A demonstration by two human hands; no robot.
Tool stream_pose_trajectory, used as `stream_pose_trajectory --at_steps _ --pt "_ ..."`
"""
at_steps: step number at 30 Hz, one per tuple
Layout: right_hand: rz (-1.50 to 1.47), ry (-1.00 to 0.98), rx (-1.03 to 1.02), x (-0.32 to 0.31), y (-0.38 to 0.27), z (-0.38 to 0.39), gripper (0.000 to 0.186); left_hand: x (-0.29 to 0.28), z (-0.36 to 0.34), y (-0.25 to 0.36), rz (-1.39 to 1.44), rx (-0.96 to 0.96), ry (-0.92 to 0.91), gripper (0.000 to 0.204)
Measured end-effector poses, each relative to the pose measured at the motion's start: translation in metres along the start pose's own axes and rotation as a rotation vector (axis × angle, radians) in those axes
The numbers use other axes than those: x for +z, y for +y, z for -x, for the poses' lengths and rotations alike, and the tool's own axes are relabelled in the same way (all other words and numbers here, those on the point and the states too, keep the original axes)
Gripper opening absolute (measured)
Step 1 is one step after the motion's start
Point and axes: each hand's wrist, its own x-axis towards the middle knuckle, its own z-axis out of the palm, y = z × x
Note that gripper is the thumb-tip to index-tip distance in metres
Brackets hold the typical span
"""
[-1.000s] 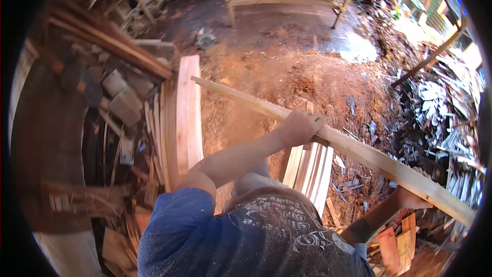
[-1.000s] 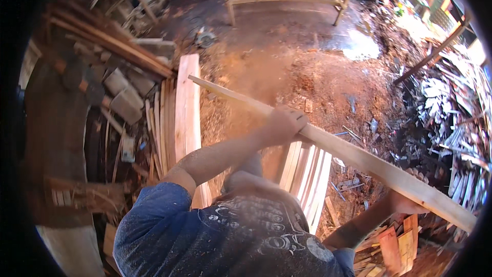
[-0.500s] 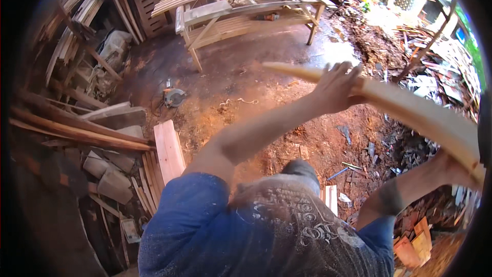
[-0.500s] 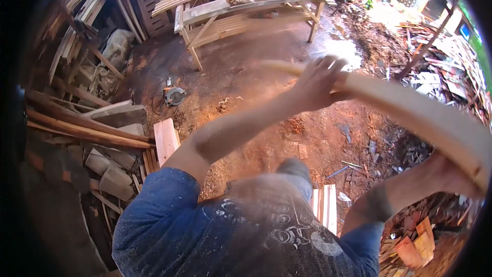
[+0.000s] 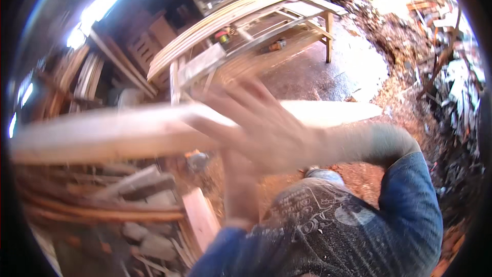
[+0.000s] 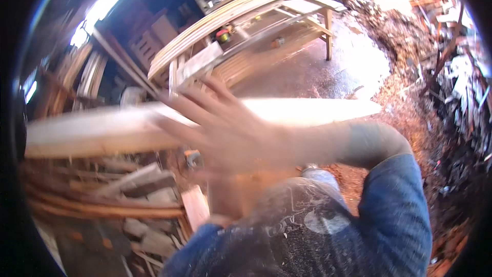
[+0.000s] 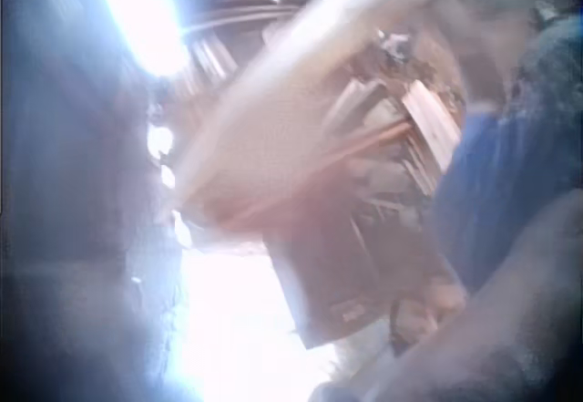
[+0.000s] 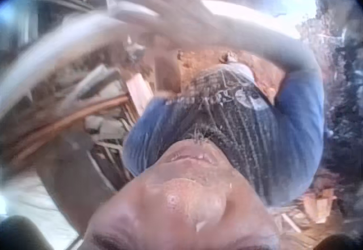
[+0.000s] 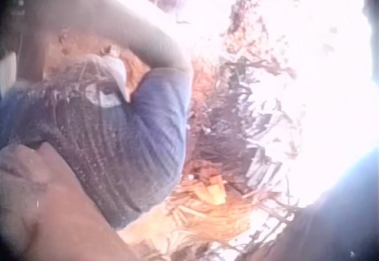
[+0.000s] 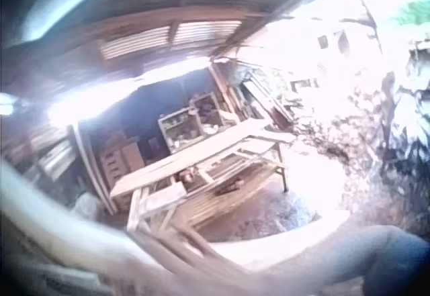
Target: The person pushes long wooden boards through a table saw and then stacks them onto a workbench.
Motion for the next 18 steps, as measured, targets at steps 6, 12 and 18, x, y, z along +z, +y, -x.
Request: stream_pose_trajectory --at_steps 6,12,18 --pt "0.298 -0.651 0.886 -0.006 0.205 0.295 0.117 -0.115 -0.124 0.021 0.028 0.072 0.228 0.046" --pt "0.186 -0.616 0.832 0.041 0.332 0.314 0.036 -0.212 -0.250 -0.012 -0.058 0.018 0.471 0.049" --pt "0.333 -1.063 0.963 0.070 0.536 0.231 0.043 -0.267 -0.429 -0.071 0.132 -0.223 0.577 0.057"
